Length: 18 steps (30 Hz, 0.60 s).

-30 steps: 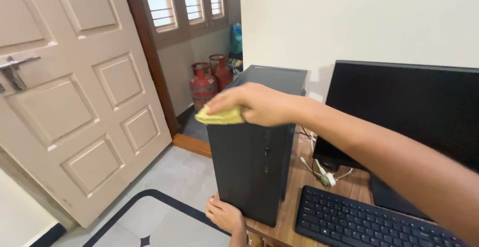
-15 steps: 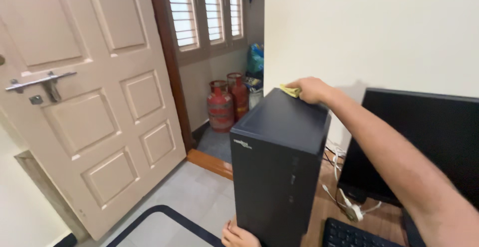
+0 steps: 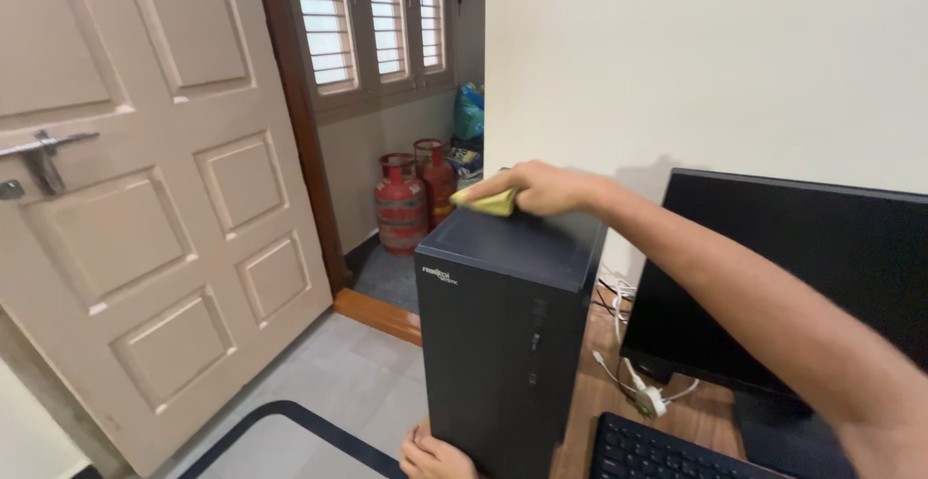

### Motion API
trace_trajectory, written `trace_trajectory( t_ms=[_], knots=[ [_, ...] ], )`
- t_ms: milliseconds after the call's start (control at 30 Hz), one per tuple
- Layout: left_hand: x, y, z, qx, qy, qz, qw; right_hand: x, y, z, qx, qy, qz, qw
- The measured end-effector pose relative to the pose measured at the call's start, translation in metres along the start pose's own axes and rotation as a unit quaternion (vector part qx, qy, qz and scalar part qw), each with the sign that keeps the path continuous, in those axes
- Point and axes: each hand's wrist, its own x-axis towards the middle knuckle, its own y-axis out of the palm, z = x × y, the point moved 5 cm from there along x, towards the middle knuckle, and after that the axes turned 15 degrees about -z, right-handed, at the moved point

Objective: The person wipes a computer keyboard with a yellow cloth, then lifts and flips it to clean the underside. They proceed to wipe the front, sides, and top of the computer tower with the same cloth.

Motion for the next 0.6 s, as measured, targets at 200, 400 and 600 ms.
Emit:
trace_trajectory(
  t_ms=[200,400,600],
  knots=[
    [0.006,-0.013,-0.006,0.031,0.004,0.041,0.999,-0.031,-0.007,0.056,0.127,-0.038,0.119,0.984],
    [0.002,-0.010,-0.002,0.031,0.000,0.036,0.999,-0.046,-0.046,-0.005,0.035,0.199,0.017,0.979],
    [0.005,-0.005,-0.006,0.055,-0.027,0.055,0.997,-0.051,-0.044,0.009,-0.192,0.248,-0.035,0.949]
  ],
)
